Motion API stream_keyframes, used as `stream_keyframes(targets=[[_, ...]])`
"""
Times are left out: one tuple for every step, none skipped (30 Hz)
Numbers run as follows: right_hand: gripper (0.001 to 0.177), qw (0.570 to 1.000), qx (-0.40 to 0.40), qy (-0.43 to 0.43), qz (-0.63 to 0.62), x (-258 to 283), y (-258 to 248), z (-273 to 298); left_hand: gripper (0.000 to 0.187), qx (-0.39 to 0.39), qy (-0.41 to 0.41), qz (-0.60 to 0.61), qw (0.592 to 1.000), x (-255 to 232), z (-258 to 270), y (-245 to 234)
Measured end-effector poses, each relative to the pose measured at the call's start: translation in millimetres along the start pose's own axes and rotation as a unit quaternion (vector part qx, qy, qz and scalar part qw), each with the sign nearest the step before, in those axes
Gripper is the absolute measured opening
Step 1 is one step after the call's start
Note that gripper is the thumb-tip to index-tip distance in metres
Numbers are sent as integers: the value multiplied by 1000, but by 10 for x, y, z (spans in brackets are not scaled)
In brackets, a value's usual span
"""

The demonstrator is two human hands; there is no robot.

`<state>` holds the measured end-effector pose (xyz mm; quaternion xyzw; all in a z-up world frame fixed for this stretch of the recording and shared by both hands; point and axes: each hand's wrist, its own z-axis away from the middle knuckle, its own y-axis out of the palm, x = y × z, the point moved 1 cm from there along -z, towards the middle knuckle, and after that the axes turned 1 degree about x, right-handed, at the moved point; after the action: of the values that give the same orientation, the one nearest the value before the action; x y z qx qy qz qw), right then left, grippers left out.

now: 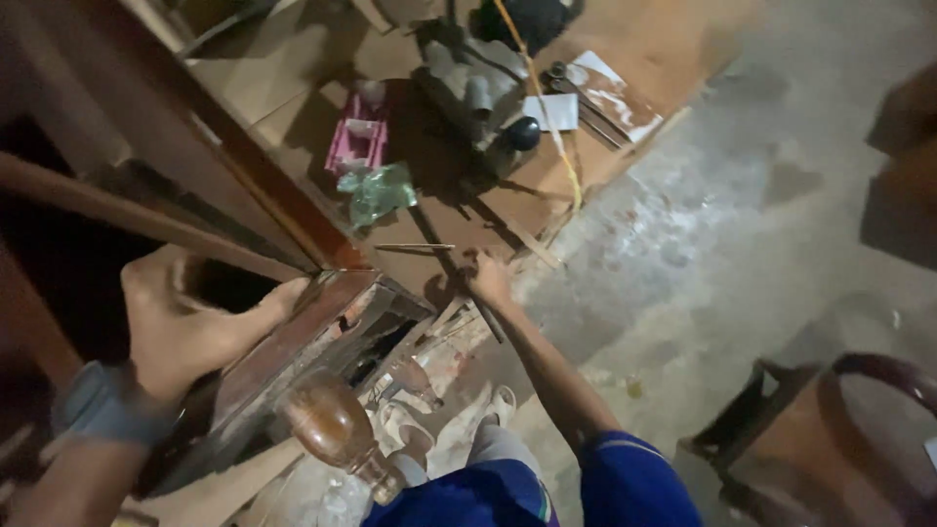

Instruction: Measuring wooden boards and a vintage wooden desk using a tape measure and marking with a pencil.

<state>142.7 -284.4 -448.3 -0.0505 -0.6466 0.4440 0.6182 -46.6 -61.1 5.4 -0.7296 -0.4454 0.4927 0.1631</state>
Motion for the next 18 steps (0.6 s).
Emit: stream_keyframes(targets=[[38, 998, -14, -21, 51, 101, 9, -55, 35, 11, -11, -17, 1000, 33, 37, 26], [35, 993, -35, -55, 96, 336, 29, -263, 34, 13, -17, -44, 999, 56, 24, -27], [35, 992, -32, -80, 89, 227, 120, -310, 34, -3, -18, -64, 998, 31, -14, 5], [43, 979, 38, -82, 184, 164, 252, -454, 27, -4, -27, 17, 999, 44, -40, 1], [54, 951, 101, -83, 280, 116, 401, -621, 20, -6, -32, 98, 995, 80, -70, -24], [54, 948, 100, -110, 280, 28, 542, -696, 20, -26, -33, 80, 996, -10, -106, -50], [52, 939, 68, -123, 314, -68, 686, -798, 26, -24, -23, 87, 996, -88, -145, -62], [51, 928, 38, -128, 347, -256, 819, -815, 32, -17, -16, 101, 995, -157, -164, -28], [51, 925, 40, -147, 347, -259, 854, -897, 32, -32, -20, 89, 995, -85, -129, -26], [50, 927, 72, -115, 350, -317, 847, -943, 33, -30, -5, 106, 994, -26, -110, -1], [49, 926, 103, -82, 353, -380, 841, -998, 34, -29, 10, 122, 992, 38, -94, 28], [49, 925, 103, -87, 356, -375, 795, -966, 34, -34, 9, 121, 992, 13, -104, 9], [53, 938, 74, -73, 332, -375, 744, -942, 29, -31, 11, 140, 990, -7, -116, -3], [58, 949, 44, -53, 308, -431, 652, -867, 24, -23, 13, 164, 986, -34, -138, 15], [58, 948, 43, -51, 312, -161, 436, -612, 24, -25, 13, 169, 985, 21, -123, 17], [47, 996, -56, -32, 63, 104, 178, -366, 26, -19, 22, 164, 986, 78, -117, 30], [36, 970, -152, -16, -189, 367, -62, -110, 29, -13, 32, 158, 987, 134, -108, 41], [36, 970, -159, -15, -184, 402, -230, 71, 29, -13, 37, 165, 985, 138, -112, 44]])
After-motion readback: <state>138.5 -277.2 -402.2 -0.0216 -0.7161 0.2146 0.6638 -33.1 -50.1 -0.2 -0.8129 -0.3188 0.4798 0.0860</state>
